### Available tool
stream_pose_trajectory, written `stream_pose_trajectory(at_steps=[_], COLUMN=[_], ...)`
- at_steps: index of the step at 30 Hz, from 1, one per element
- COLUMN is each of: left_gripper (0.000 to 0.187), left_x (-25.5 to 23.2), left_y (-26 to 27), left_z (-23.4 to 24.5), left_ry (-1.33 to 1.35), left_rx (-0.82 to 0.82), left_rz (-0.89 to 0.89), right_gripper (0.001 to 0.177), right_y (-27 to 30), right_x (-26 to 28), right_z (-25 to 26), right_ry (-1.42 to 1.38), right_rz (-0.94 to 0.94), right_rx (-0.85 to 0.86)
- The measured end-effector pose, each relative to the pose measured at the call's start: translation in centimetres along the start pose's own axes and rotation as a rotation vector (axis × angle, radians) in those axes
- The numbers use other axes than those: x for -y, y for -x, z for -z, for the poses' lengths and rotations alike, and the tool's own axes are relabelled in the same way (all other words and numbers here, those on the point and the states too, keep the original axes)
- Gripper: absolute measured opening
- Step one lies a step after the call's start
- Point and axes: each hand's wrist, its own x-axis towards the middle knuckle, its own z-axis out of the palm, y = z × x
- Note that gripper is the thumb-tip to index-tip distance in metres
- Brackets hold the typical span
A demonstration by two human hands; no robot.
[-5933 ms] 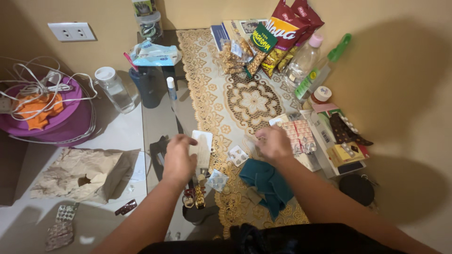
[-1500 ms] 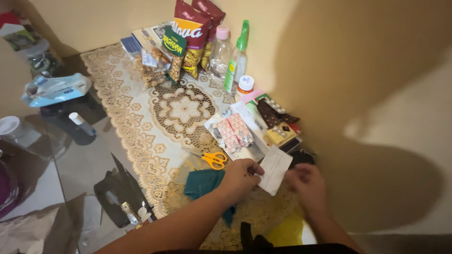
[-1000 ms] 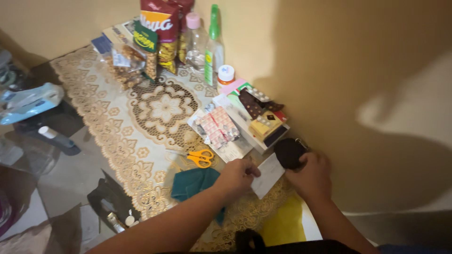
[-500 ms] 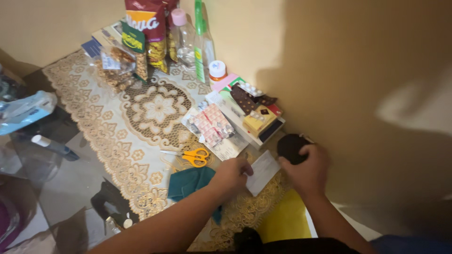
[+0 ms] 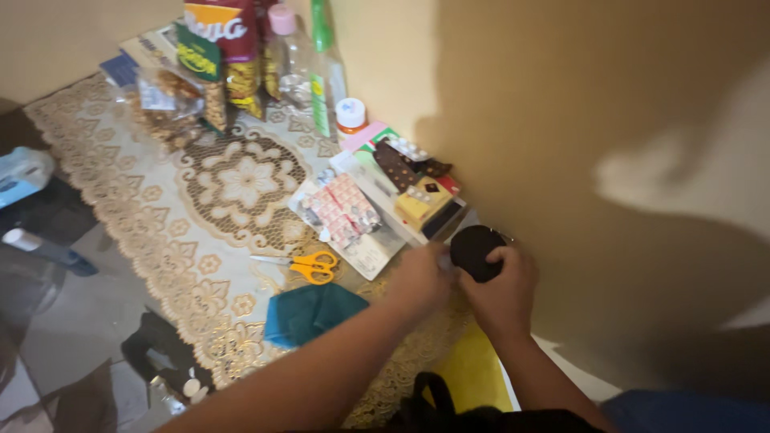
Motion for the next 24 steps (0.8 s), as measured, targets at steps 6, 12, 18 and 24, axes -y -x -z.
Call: stream_pose_trajectory(at_steps=[6, 12, 18, 24], left_gripper=[0.03, 0.026, 0.031, 0.047], left_x=[1.4, 4.4, 12.4, 16.0], left_y=[2.8, 7.6, 14.3, 22.1], left_z=[1.9, 9.0, 18.5, 22.6], left_ry=[0.045, 0.036, -0.119, -0.146], left_rx=[-0.126, -0.215, -0.619, -0.697], left_rz=[-0.38, -0.351, -0.098, 0.373], right_gripper=[0.051, 0.043, 0.041, 0.064], right_y=[1.0, 0.9, 4.1, 8.9], right_x=[-0.7, 3.2, 14.3, 18.9], right_z=[-2.1, 0.3, -2.5, -6.7], right_ry=[0.014, -0.023, -0.237, 0.01], right_rz=[0.146, 0.224, 0.509, 0.57], right_rx=[0.076, 0.146, 0.477, 0.869])
